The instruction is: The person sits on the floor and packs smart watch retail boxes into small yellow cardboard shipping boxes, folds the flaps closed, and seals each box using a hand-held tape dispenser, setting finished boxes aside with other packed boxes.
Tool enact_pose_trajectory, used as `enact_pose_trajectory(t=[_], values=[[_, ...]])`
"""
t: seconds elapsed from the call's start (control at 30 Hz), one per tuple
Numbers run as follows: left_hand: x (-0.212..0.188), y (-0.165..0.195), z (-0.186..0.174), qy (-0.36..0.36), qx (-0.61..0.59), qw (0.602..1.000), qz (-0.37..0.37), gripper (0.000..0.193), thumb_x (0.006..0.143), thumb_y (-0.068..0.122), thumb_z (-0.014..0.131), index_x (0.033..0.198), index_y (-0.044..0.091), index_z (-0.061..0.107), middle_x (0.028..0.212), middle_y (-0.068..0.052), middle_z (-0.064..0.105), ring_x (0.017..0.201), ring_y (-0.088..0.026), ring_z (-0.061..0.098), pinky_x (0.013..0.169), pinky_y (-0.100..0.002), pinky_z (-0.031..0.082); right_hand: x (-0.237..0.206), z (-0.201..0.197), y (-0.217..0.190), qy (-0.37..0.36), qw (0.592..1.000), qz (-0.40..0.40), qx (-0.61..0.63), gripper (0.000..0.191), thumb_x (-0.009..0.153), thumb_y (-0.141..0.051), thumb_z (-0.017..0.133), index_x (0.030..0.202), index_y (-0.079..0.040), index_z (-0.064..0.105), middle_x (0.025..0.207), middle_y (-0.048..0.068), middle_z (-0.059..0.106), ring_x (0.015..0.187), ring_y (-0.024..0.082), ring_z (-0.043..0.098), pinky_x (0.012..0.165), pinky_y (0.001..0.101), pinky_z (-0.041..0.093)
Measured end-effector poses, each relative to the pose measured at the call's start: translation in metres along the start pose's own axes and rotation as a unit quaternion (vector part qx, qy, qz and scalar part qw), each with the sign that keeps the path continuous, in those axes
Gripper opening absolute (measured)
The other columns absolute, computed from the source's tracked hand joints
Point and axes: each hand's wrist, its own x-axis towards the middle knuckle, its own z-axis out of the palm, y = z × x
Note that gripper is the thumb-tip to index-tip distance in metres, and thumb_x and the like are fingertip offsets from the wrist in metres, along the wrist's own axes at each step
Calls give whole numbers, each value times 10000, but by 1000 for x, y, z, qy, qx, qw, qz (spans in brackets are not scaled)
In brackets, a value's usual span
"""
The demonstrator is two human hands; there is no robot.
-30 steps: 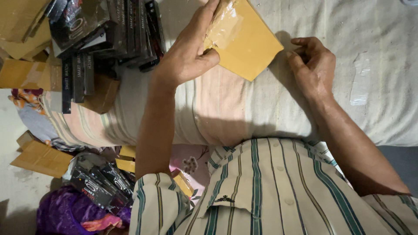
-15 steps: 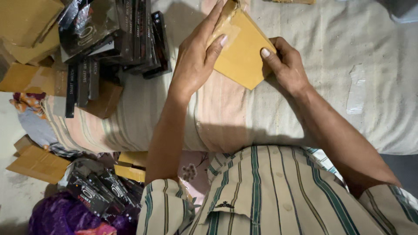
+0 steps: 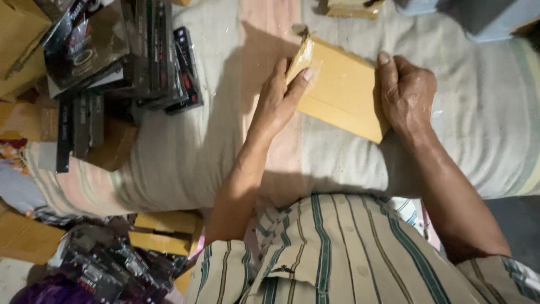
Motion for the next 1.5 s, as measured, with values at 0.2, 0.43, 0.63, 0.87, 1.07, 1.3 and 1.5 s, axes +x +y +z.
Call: enact_pose_trajectory(t=[0.2, 0.43, 0.63, 0.87, 1.07, 1.3, 1.5], values=[[28, -31, 47, -32, -187, 981, 33, 452, 1039, 181, 633, 1453, 9, 573, 1303, -97, 700, 1175, -150, 654, 1014, -298, 529, 11, -21, 18, -59, 992, 1, -114, 349, 1080, -350, 616, 1023, -37, 760, 891, 255, 685, 875, 482, 652, 783, 547, 493], [66, -55, 91, -84, -302, 949, 33, 543, 1017, 153, 649, 1511, -11, 493, 1441, -95, 614, 1288, -156, 592, 1090, -290, 475, 83, -64, 48, 118, 984, -97, -89, 265, 1059, -257, 791, 1013, -2, 737, 926, 186, 670, 830, 375, 657, 742, 496, 497], [78, -38, 103, -165, -345, 918, 110, 589, 1031, 128, 661, 1560, 5, 435, 1558, -87, 522, 1412, -157, 505, 1181, -304, 427, 180, -69, 71, 151, 965, -165, -140, 278, 921, -178, 792, 1122, 10, 749, 960, 212, 762, 873, 387, 710, 757, 472, 531], [152, -16, 168, -271, -272, 921, 64, 783, 917, 54, 665, 1620, 169, 341, 1491, -83, 587, 1317, -174, 590, 1069, -307, 519, 234, -45, 109, 91, 989, -4, -119, 452, 692, -255, 927, 1021, 7, 761, 876, 163, 761, 811, 281, 746, 739, 399, 582], [171, -23, 184, -239, -198, 946, 90, 764, 935, 142, 699, 1606, 256, 353, 1451, -118, 652, 1283, -234, 624, 1063, -319, 500, 250, -43, 124, 32, 995, 79, 47, 312, 759, -170, 932, 934, 20, 759, 804, 88, 733, 647, 159, 682, 549, 310, 528], [172, -25, 188, -216, -131, 962, 104, 794, 901, 216, 745, 1604, 233, 375, 1465, -145, 623, 1310, -236, 592, 1084, -345, 464, 226, -68, 94, -11, 982, 147, 117, 171, 850, -139, 874, 887, -44, 737, 682, 39, 613, 489, 101, 508, 422, 280, 356], [158, -35, 188, -223, -280, 932, 57, 649, 916, 175, 702, 1513, 37, 488, 1312, -72, 705, 1145, -134, 655, 982, -279, 526, 191, -60, 93, 28, 958, 190, 211, 273, 796, -133, 920, 906, 19, 721, 685, 18, 633, 503, 88, 539, 425, 266, 361]])
